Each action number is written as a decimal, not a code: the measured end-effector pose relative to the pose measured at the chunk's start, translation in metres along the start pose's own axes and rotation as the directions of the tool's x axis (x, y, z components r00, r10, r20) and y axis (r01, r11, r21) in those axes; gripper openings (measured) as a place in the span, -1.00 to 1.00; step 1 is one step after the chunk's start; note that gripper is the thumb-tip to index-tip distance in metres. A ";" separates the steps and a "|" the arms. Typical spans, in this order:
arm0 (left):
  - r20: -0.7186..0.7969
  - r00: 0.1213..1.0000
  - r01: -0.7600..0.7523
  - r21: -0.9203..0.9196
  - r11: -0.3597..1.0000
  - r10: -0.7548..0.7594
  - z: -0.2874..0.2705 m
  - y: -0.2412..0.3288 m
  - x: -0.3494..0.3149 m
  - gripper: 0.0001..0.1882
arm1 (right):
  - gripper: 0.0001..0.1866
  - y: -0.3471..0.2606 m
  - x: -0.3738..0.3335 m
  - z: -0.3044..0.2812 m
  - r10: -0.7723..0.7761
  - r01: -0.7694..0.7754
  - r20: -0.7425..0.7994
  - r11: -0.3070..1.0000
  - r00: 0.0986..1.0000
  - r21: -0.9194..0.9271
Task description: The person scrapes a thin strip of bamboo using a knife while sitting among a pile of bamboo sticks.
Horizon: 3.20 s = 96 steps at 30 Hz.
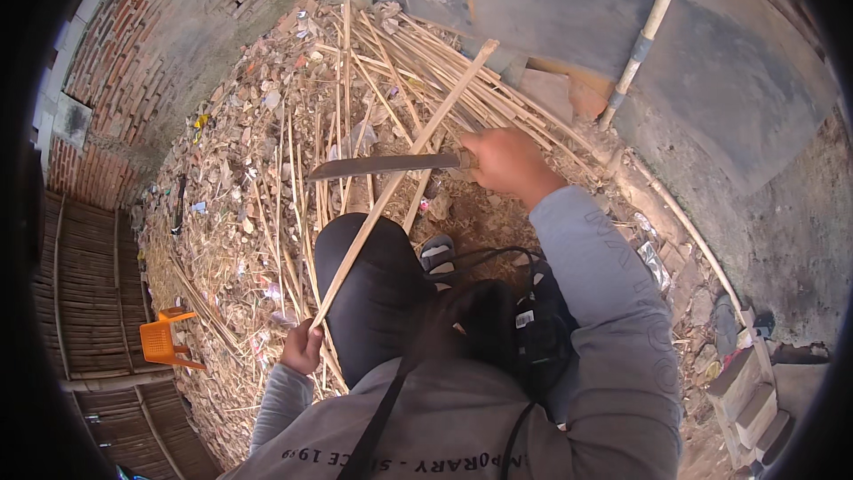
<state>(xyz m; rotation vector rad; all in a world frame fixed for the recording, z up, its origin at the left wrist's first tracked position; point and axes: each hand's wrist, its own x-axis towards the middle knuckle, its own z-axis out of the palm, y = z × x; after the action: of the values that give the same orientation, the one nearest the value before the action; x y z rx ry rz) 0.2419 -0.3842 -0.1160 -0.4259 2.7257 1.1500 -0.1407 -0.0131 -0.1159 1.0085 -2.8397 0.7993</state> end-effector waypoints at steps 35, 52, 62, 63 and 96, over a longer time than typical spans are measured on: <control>-0.278 0.943 0.240 0.181 0.954 -0.184 -0.014 0.041 -0.012 -0.63 | -0.61 0.036 -0.007 -0.026 0.264 -0.234 -0.172 0.956 0.949 0.178; -0.240 0.964 0.089 0.697 0.712 0.114 -0.031 0.114 -0.004 -0.52 | -0.58 0.010 -0.009 -0.026 0.083 -0.091 0.058 0.986 0.995 0.142; -0.159 0.981 0.180 0.503 0.845 -0.114 -0.029 0.103 -0.004 -0.56 | -0.59 -0.004 -0.011 -0.029 0.039 -0.046 0.090 0.996 0.995 0.082; -0.159 0.985 0.137 0.461 0.877 -0.070 -0.022 0.101 -0.002 -0.53 | -0.58 -0.006 -0.012 -0.028 0.002 -0.007 0.076 0.998 0.997 0.062; -0.188 0.981 -0.003 0.247 0.969 0.051 0.021 0.083 0.039 -0.51 | -0.64 -0.042 -0.005 0.014 -0.057 0.062 0.140 0.998 0.989 -0.029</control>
<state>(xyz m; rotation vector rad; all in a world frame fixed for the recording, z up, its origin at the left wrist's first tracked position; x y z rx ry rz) 0.1797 -0.3220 -0.0839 -0.4887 3.0006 0.7965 -0.1098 -0.0451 -0.1094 1.1835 -2.9098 0.7012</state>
